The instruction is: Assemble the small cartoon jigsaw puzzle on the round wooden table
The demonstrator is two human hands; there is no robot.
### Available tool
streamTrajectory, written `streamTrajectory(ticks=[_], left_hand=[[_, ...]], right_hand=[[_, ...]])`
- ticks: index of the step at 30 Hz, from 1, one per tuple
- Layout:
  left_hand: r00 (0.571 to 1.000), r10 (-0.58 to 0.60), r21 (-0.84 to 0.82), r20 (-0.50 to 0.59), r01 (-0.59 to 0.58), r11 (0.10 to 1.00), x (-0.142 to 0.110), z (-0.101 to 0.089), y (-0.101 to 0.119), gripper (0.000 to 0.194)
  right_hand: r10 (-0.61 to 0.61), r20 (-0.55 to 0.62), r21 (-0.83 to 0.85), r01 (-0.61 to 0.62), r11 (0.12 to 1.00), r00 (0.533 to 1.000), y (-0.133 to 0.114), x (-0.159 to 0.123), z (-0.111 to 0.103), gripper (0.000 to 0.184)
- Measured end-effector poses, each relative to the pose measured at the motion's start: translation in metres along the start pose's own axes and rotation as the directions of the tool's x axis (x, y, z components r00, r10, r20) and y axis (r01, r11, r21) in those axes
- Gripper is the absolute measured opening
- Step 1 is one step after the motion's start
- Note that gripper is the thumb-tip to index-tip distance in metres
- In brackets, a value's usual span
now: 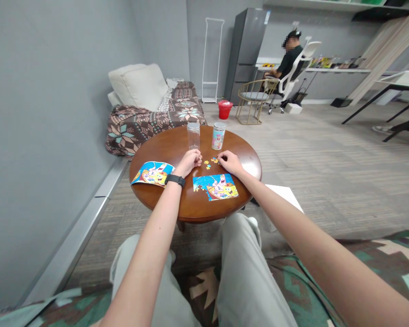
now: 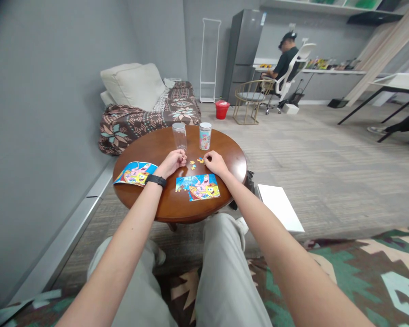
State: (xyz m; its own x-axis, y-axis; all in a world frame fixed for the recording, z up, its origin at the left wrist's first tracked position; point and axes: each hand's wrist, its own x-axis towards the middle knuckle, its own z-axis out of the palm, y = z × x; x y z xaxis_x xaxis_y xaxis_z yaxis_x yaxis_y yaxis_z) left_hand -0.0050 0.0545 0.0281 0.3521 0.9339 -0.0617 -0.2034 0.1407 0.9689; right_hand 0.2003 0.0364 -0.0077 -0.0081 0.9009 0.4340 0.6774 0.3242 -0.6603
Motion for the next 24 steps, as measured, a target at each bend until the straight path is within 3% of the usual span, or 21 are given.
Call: streamTrajectory(ticks=[6,14,24], left_hand=[[0.998,0.008,0.053,-0.054,-0.005,0.999,-0.0039,0.0006,-0.0010,0.015],[0.998,0.044,0.039,0.043,-0.046,0.998,-0.0051,0.0000,-0.0030,0.017],[1.000,0.020,0.001,-0.009,-0.020,1.000,-0.0034,-0.0018,-0.0048,0.017]], right_hand=[[-0.014,0.003,-0.013,0.014,1.000,1.000,0.0005,0.0002,0.0003,0.010],[-0.017,0.002,-0.013,0.017,1.000,1.000,0.0013,0.0004,0.0009,0.011],[0.002,0.004,-0.016,-0.002,1.000,1.000,0.0004,0.0000,0.0024,0.011]])
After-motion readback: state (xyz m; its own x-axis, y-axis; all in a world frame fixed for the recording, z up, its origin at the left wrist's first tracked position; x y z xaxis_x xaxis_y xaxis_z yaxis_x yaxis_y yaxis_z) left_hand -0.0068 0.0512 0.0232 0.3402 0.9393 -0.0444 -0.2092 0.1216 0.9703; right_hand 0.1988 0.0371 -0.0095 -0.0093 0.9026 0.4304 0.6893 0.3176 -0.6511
